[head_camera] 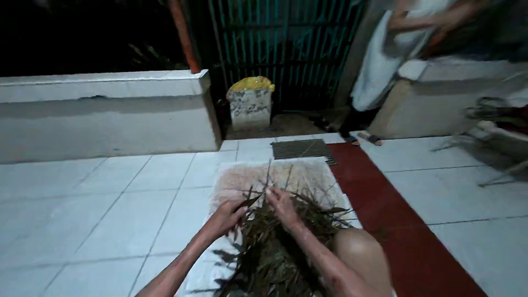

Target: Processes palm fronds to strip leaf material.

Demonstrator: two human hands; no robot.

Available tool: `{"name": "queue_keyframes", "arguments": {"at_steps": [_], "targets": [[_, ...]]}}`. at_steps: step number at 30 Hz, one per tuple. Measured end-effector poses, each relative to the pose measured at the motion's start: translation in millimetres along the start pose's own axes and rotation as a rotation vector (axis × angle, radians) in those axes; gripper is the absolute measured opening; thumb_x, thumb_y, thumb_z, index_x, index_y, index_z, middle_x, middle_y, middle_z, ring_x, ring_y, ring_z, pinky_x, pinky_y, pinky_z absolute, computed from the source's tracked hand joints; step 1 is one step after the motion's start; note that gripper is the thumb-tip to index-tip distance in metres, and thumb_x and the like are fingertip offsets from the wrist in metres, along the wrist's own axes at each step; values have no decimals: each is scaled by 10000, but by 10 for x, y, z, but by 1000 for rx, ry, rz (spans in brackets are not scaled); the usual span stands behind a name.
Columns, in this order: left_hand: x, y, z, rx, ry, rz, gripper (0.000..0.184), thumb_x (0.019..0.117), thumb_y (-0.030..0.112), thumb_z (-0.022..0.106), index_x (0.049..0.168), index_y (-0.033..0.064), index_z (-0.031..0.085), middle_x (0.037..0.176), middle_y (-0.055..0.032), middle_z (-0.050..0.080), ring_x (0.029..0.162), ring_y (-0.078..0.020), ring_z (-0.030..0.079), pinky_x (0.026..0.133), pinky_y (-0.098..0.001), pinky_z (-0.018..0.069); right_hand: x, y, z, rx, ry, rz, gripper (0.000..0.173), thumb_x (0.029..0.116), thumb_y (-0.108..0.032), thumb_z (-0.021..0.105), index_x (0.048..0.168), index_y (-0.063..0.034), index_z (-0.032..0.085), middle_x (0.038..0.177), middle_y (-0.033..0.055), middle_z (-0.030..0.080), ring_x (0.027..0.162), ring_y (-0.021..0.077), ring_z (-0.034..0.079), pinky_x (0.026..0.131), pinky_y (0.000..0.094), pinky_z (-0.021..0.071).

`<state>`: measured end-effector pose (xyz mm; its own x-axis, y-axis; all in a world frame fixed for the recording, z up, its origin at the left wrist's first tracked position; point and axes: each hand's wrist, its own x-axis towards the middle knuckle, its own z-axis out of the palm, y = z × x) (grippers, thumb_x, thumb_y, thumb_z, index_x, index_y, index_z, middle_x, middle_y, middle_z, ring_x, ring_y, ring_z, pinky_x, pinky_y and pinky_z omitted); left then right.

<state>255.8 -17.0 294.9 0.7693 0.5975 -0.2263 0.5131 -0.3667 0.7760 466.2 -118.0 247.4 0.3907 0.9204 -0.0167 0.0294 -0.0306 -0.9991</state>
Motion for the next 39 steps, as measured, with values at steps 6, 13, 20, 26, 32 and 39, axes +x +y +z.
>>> {"name": "queue_keyframes", "arguments": {"at_steps": [6,13,20,26,32,39], "targets": [[11,-173,-72,-153,-120,-13,327,1017,427,625,1095,118,699,787,-86,725,528,-217,656,477,-365,574,116,-32,-173,47,64,-11,348,1069,-315,539,1270,-54,652,878,48,655,627,108,551,558,268,471],[-7,-263,-92,-188,-152,1,331,1025,428,613,1083,114,702,798,-94,724,521,-209,639,467,-344,550,103,9,-172,58,78,-30,340,1074,-326,528,1218,-57,677,856,47,636,611,111,531,547,267,460],[-37,-383,-119,-197,-145,14,317,1024,415,614,1069,120,722,796,-89,723,511,-197,628,449,-327,533,105,44,-149,65,102,0,341,1070,-325,539,1231,-55,671,868,50,639,607,112,526,544,267,455],[-76,-381,-173,-114,-34,-39,316,1082,330,522,1090,96,734,775,-71,730,464,-169,590,405,-305,485,78,129,-119,-110,45,31,402,1071,-347,521,1321,-58,647,936,64,678,717,131,603,659,316,525],[-37,-439,-195,-103,64,-77,308,1100,285,485,1123,62,696,811,-74,743,478,-163,603,424,-301,497,7,200,27,-185,-33,-26,373,1073,-345,510,1263,-73,681,981,61,703,800,130,647,747,319,552],[-5,-471,-221,-71,137,-47,319,1095,308,495,1110,80,718,789,-51,740,484,-128,594,442,-273,482,-91,115,147,-82,-185,37,398,1099,-334,458,1370,-71,583,981,64,702,674,144,642,583,293,543]]}}
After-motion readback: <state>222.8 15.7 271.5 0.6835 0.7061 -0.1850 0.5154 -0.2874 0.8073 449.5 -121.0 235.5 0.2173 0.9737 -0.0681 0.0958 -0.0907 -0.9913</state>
